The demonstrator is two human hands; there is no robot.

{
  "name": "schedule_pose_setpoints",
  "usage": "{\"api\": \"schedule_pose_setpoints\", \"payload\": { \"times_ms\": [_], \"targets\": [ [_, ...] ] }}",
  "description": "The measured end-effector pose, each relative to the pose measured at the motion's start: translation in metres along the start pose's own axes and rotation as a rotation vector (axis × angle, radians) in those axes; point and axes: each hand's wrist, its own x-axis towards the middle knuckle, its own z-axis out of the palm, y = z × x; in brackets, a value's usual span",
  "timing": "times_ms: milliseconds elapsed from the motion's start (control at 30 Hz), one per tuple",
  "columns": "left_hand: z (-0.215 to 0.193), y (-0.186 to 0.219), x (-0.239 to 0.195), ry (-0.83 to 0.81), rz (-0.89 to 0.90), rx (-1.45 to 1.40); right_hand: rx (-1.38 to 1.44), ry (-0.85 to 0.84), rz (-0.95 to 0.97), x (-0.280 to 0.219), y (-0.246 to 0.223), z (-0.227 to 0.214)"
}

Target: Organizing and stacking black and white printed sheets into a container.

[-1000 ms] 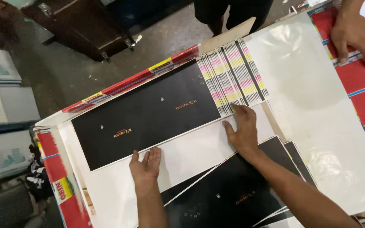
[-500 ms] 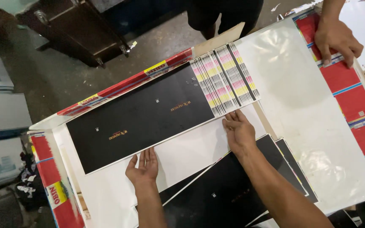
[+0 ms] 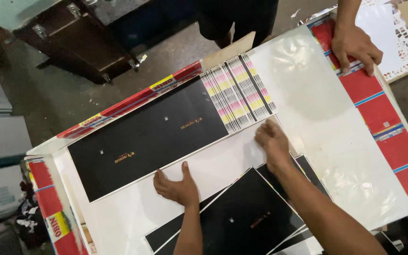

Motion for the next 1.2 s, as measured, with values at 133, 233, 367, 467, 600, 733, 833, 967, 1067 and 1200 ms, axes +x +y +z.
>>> {"api": "schedule_pose_setpoints", "payload": {
  "times_ms": [133, 233, 367, 467, 600, 733, 833, 967, 1067, 1200],
  "targets": [
    [0.006, 0.006, 0.003, 0.061, 0.014, 0.027, -0.509, 0.056, -0.309, 0.083, 0.004, -0.038],
    [0.004, 0.008, 0.002, 0.062, 0.002, 0.071, -0.968, -0.014, -0.254, 0.125, 0.010, -0.049],
    [0.005, 0.008, 0.003, 0.056, 0.010, 0.075, -1.097, -0.036, -0.294, 0.160, 0.023, -0.049],
    [0.004, 0.012, 0.002, 0.056, 0.015, 0.060, -0.936, -0.009, -0.258, 0.144, 0.004, -0.040],
    [0.002, 0.015, 0.002, 0.059, 0.018, 0.047, -0.284, -0.039, -0.056, 0.131, -0.017, -0.025],
    [0.007, 0.010, 0.002, 0.068, 0.005, 0.064, -0.044, -0.118, 0.165, 0.111, -0.042, -0.017],
    [0.011, 0.006, 0.001, 0.082, 0.011, 0.084, -0.141, -0.110, 0.054, 0.123, -0.025, -0.022],
    [0.009, 0.008, 0.002, 0.083, 0.005, 0.069, -0.484, -0.058, -0.201, 0.127, -0.023, -0.020],
    [0.004, 0.013, 0.003, 0.069, 0.004, 0.068, -0.178, -0.131, -0.090, 0.118, -0.029, -0.020],
    [0.005, 0.012, 0.003, 0.060, 0.005, 0.059, -0.109, -0.129, -0.080, 0.111, -0.035, -0.019]
  ]
}}
